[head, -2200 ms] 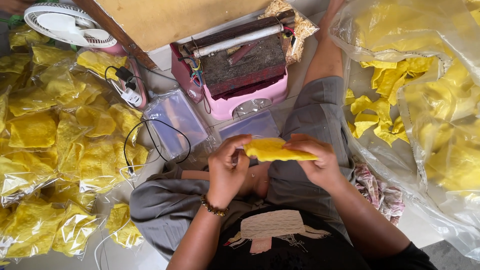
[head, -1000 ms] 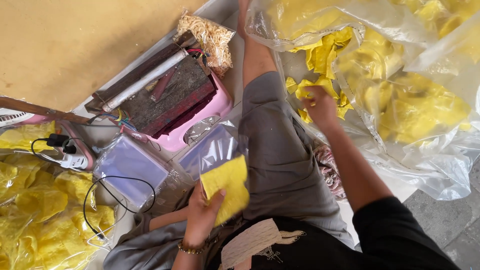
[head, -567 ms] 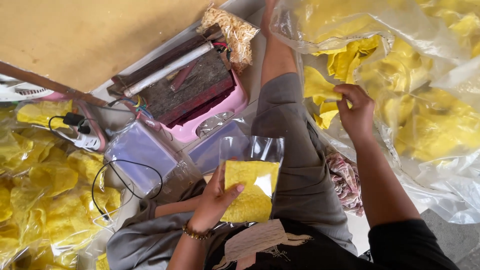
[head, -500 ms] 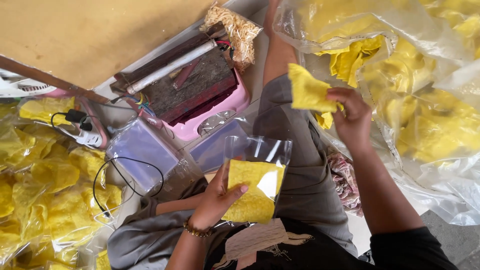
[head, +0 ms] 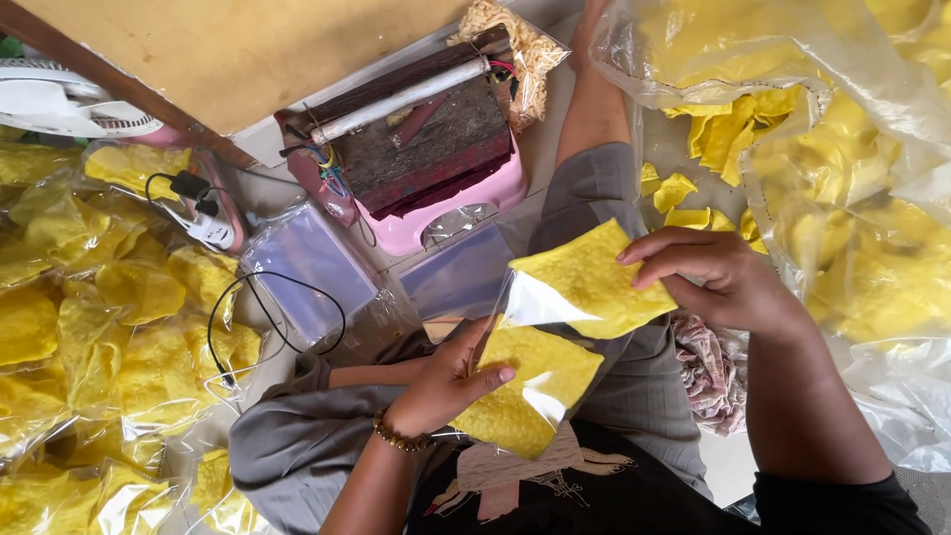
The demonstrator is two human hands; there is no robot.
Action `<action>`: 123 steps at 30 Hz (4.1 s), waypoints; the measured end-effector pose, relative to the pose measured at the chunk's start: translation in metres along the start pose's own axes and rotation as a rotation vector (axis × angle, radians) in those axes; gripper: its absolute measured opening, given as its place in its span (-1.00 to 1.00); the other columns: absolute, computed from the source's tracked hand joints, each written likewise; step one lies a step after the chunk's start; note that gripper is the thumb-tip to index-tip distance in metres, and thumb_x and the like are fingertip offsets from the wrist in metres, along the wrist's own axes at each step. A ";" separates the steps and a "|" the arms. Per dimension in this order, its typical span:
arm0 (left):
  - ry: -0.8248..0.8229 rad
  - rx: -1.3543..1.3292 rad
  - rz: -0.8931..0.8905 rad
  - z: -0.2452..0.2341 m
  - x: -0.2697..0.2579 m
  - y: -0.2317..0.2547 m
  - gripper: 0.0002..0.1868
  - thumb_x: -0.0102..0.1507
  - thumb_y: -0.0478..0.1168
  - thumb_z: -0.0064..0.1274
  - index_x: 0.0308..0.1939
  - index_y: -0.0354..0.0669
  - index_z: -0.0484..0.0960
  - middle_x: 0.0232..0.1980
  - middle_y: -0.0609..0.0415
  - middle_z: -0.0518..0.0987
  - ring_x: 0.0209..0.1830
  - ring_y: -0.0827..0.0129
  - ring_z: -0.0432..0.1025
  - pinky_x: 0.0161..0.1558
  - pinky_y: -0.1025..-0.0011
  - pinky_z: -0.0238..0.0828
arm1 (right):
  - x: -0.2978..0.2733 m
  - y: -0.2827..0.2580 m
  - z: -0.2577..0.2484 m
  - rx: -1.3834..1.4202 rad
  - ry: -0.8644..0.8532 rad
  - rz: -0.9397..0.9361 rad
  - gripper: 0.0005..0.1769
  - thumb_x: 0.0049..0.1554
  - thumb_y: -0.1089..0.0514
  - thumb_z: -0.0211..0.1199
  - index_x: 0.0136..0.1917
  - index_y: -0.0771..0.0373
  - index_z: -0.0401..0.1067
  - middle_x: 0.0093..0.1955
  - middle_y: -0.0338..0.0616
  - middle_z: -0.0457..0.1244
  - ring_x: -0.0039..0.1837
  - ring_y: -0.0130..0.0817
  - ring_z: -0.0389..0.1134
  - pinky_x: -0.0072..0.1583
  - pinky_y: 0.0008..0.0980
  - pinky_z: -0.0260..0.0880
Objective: Packaging individual yellow crackers into clear plastic bags while sitting on the floor.
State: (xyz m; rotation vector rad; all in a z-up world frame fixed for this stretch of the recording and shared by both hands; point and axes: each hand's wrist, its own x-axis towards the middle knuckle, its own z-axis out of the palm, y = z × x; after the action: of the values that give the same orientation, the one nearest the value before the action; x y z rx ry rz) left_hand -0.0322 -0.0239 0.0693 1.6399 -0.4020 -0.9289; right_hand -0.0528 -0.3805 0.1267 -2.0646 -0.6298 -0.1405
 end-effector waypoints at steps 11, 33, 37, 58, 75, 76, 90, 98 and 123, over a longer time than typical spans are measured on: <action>0.051 0.294 0.125 -0.026 -0.018 0.024 -0.22 0.29 0.12 0.03 0.54 0.03 0.16 0.55 0.01 0.33 0.55 0.24 0.20 0.38 0.31 0.17 | 0.023 -0.035 -0.019 -0.151 0.004 -0.034 -0.71 0.21 0.12 0.11 -0.26 0.32 0.46 0.01 0.04 0.37 0.03 -0.18 0.49 0.08 -0.32 0.50; 0.123 0.441 0.237 -0.025 -0.033 0.024 -0.22 0.33 -0.02 0.06 0.56 0.06 0.06 0.52 -0.01 0.35 0.43 0.12 0.35 0.36 0.18 0.29 | 0.057 -0.054 -0.018 -0.573 0.065 -0.333 -0.59 0.23 0.18 0.18 -0.43 0.35 0.34 -0.16 0.00 0.37 -0.12 -0.20 0.40 0.19 0.02 0.44; 0.121 0.509 0.214 -0.020 -0.030 0.022 -0.15 0.30 0.00 0.11 0.58 0.03 0.02 0.49 -0.08 0.39 0.40 0.12 0.38 0.31 0.22 0.32 | 0.067 -0.058 -0.006 -0.540 -0.074 -0.405 -0.65 0.22 0.14 0.23 -0.41 0.21 0.41 -0.22 -0.14 0.38 -0.23 -0.29 0.38 0.04 -0.16 0.47; 0.008 -0.017 0.211 0.020 -0.023 0.024 -0.15 0.37 0.04 0.04 0.57 -0.34 0.05 0.28 -0.40 0.48 0.28 -0.19 0.40 0.23 -0.09 0.38 | 0.081 -0.042 0.035 -0.141 -0.253 -0.133 -0.85 0.12 0.22 0.29 -0.26 0.31 0.48 0.10 0.11 0.41 0.08 0.11 0.47 0.21 0.19 0.43; 0.022 0.019 0.121 0.020 -0.026 0.028 -0.15 0.39 0.09 -0.03 0.58 -0.33 0.03 0.43 -0.41 0.35 0.44 -0.27 0.22 0.38 -0.20 0.12 | 0.078 -0.035 0.034 -0.069 -0.222 0.091 -0.78 0.10 0.38 0.27 0.04 0.30 0.59 0.22 0.08 0.36 0.04 -0.04 0.49 0.01 -0.09 0.48; 0.053 0.010 0.106 0.021 -0.026 0.030 -0.13 0.38 0.10 -0.02 0.57 -0.36 0.03 0.45 -0.48 0.28 0.46 -0.35 0.16 0.38 -0.20 0.13 | 0.079 -0.042 0.034 -0.082 -0.248 0.116 -0.77 0.11 0.39 0.24 0.04 0.30 0.59 0.17 0.08 0.37 0.03 -0.01 0.50 0.01 -0.09 0.49; 0.189 0.101 0.134 0.033 -0.026 0.044 -0.21 0.37 0.03 -0.01 0.51 -0.44 0.13 0.37 -0.56 0.34 0.38 -0.44 0.23 0.28 -0.14 0.30 | 0.079 -0.063 0.031 -0.082 -0.381 0.265 -0.56 0.18 0.45 0.01 0.24 0.25 0.52 0.15 0.05 0.40 0.13 0.09 0.48 0.11 0.00 0.48; 0.266 0.363 0.189 0.043 -0.025 0.037 -0.25 0.36 0.06 0.02 0.47 -0.38 0.25 0.21 -0.47 0.52 0.21 -0.32 0.43 0.13 -0.09 0.47 | 0.089 -0.062 0.024 -0.136 -0.395 0.353 -0.56 0.21 0.44 -0.02 0.29 0.29 0.47 0.17 0.12 0.41 0.08 0.12 0.51 0.09 -0.05 0.49; 0.377 -0.291 0.208 0.035 -0.011 0.004 -0.32 0.29 -0.40 0.13 0.48 -0.40 0.26 0.24 -0.43 0.54 0.22 0.12 0.43 0.22 0.14 0.45 | 0.036 -0.059 0.077 0.092 -0.343 0.087 -0.58 0.12 0.20 0.30 0.25 0.34 0.50 0.23 0.11 0.38 0.17 0.00 0.47 0.31 0.10 0.35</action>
State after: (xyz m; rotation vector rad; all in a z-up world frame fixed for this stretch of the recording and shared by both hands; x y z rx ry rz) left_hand -0.0642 -0.0404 0.0761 1.4331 -0.1642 -0.4813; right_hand -0.0613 -0.2782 0.1411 -2.0381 -0.7363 0.2937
